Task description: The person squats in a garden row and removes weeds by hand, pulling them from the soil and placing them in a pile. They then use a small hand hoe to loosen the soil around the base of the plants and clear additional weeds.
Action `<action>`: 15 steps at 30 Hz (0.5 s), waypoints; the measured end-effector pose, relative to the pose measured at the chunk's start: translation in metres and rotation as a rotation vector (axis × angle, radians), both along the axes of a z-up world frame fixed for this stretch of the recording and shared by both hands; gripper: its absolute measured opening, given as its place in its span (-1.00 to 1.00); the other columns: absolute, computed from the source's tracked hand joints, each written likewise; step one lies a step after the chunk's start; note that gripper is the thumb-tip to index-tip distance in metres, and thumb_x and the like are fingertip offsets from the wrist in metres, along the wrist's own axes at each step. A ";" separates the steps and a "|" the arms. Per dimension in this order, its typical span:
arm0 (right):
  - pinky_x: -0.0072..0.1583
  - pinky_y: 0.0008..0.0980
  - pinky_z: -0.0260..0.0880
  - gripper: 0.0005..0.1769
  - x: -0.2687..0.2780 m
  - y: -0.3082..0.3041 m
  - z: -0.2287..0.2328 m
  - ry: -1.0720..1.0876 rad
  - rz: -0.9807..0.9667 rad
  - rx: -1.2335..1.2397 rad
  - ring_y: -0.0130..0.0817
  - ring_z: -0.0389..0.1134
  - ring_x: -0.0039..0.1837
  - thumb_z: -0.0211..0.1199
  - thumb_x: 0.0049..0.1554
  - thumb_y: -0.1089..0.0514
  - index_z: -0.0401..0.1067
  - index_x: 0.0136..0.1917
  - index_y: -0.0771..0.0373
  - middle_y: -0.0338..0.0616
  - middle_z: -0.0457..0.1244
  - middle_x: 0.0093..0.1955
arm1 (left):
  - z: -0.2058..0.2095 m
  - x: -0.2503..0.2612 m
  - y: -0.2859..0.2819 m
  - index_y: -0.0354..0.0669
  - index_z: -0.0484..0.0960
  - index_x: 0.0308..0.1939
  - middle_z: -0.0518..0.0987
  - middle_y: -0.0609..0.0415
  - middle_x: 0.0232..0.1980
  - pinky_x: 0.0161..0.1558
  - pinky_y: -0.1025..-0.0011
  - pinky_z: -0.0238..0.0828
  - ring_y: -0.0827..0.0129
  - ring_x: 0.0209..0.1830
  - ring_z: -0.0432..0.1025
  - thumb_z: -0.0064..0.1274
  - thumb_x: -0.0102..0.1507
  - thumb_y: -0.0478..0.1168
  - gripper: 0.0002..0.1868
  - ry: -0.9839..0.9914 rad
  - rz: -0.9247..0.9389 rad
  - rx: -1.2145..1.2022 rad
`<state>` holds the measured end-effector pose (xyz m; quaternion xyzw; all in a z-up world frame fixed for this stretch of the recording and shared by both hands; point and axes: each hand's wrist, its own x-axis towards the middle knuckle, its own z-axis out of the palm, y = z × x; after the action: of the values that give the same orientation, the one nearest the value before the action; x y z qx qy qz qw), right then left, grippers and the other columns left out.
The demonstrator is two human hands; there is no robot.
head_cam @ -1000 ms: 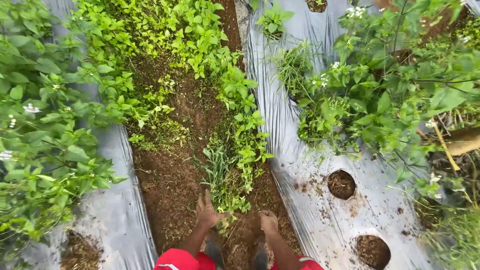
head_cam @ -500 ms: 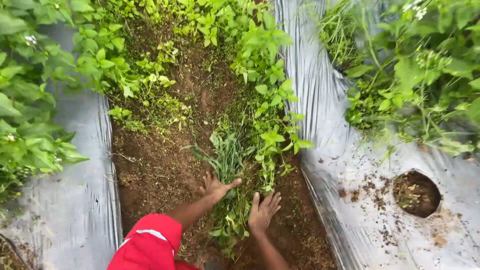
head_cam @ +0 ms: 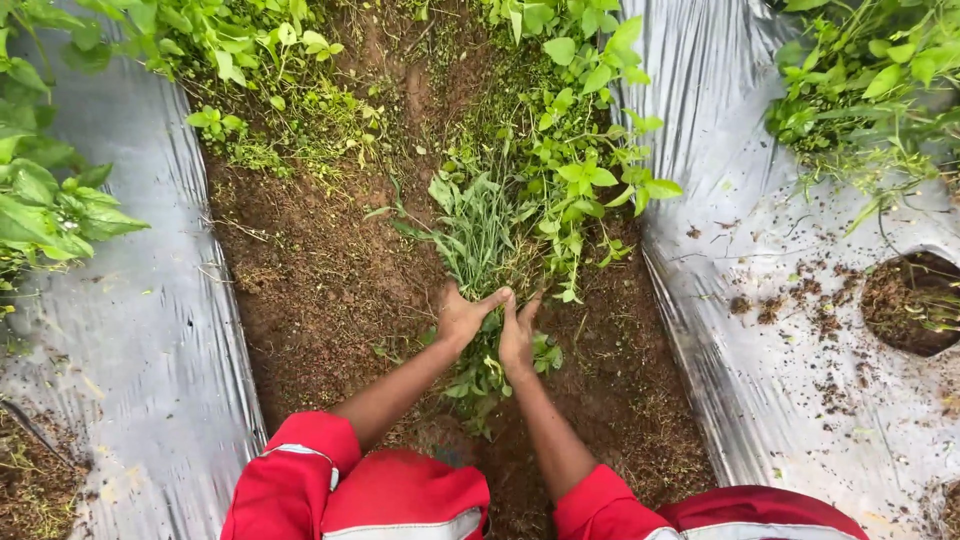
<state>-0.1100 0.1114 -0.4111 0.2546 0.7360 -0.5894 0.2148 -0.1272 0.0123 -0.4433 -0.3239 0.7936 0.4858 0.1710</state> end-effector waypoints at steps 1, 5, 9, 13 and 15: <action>0.60 0.25 -0.36 0.00 -0.003 -0.007 -0.003 -0.003 0.003 -0.002 0.18 -0.43 0.70 -0.27 0.30 -0.49 -0.59 0.69 0.04 0.17 -0.41 0.73 | -0.012 -0.003 -0.001 -0.47 0.26 0.46 0.40 -0.51 0.34 0.30 -0.15 0.33 -0.29 0.39 0.33 0.35 -0.10 0.58 0.42 -0.003 0.003 -0.002; 0.60 0.23 -0.47 0.08 -0.012 -0.025 -0.038 0.103 -0.247 -0.261 0.28 -0.50 0.69 -0.16 0.31 -0.47 -0.50 0.69 0.26 0.29 -0.48 0.71 | -0.057 -0.015 -0.017 -0.55 0.30 0.41 0.59 -0.42 -0.06 -0.07 0.03 0.48 -0.14 0.01 0.54 0.40 -0.16 0.57 0.45 -0.071 0.023 0.087; 0.62 0.06 -0.59 0.12 -0.028 -0.039 -0.068 0.015 -0.284 -0.377 0.00 -0.55 0.72 -0.32 0.21 -0.68 -0.45 0.72 0.03 -0.02 -0.47 0.75 | -0.019 -0.037 -0.040 -0.59 0.07 0.51 0.55 0.04 -0.60 -0.62 0.47 0.23 0.46 -0.72 0.33 0.49 0.00 0.29 0.37 -0.177 -0.061 0.153; 0.62 0.09 -0.62 0.06 -0.065 -0.065 -0.030 0.077 -0.208 -0.374 0.08 -0.57 0.71 -0.40 0.26 -0.59 -0.46 0.71 0.13 0.09 -0.50 0.74 | -0.026 -0.068 -0.083 -0.60 0.03 0.50 0.50 0.09 -0.59 -0.67 0.53 0.13 0.53 -0.74 0.25 0.54 -0.03 0.24 0.40 -0.096 -0.088 0.134; 0.63 0.09 -0.59 0.13 -0.101 -0.086 0.028 0.062 -0.023 -0.410 -0.07 -0.43 0.73 -0.59 0.13 -0.70 -0.34 0.70 0.03 -0.02 -0.39 0.75 | -0.005 -0.093 -0.114 -0.60 0.07 0.44 0.45 0.17 -0.60 -0.71 0.47 0.17 0.53 -0.80 0.19 0.54 0.06 0.18 0.27 0.008 0.058 0.193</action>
<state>-0.2112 0.0253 -0.3836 0.1960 0.6038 -0.7368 0.2327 -0.2200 -0.1012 -0.4481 -0.3268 0.7340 0.5661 0.1843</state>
